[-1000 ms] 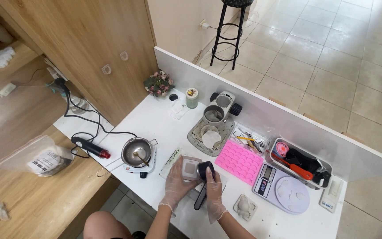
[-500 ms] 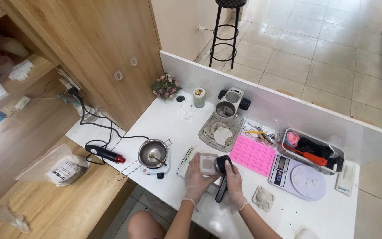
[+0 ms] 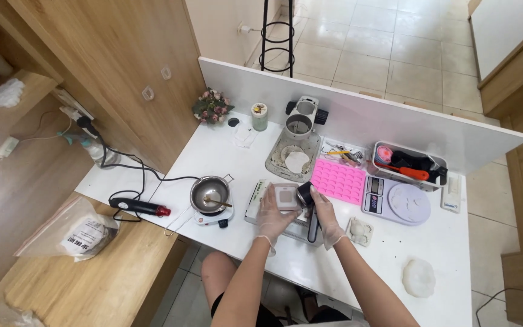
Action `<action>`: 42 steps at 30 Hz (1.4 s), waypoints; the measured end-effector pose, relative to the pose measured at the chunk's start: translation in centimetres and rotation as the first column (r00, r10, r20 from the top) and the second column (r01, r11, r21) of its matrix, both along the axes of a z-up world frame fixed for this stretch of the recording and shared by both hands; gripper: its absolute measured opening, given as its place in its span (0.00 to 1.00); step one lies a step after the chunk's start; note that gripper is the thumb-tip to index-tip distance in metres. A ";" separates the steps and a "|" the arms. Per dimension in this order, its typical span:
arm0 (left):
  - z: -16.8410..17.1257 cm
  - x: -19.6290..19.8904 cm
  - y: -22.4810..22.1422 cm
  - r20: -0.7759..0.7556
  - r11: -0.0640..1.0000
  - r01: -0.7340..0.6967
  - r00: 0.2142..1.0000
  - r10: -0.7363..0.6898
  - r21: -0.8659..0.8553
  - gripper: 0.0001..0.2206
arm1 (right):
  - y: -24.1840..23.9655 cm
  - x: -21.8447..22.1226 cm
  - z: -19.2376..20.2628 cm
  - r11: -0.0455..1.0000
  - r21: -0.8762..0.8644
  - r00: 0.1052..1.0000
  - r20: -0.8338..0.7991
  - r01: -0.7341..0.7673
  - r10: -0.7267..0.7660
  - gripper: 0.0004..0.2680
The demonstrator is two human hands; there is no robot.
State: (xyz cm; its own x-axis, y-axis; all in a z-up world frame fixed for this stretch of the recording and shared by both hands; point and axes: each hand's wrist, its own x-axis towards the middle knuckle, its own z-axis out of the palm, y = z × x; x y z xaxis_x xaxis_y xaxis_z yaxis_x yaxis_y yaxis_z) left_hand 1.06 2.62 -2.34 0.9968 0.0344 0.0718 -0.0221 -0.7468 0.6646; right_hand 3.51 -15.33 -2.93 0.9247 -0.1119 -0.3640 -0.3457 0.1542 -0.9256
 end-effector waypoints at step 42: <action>1.1 -0.9 -0.9 0.045 0.997 -0.064 0.997 0.062 0.050 0.57 | 0.2 0.1 -0.6 0.996 0.088 1.000 0.010 0.005 -0.006 0.21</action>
State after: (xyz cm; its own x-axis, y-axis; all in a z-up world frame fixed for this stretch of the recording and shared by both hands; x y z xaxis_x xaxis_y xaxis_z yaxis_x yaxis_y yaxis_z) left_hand 0.13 1.68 -1.20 0.9887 0.0924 0.1183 -0.0018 -0.7805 0.6252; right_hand 3.65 -15.17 -3.55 0.9277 -0.0849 -0.3636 -0.3356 0.2372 -0.9116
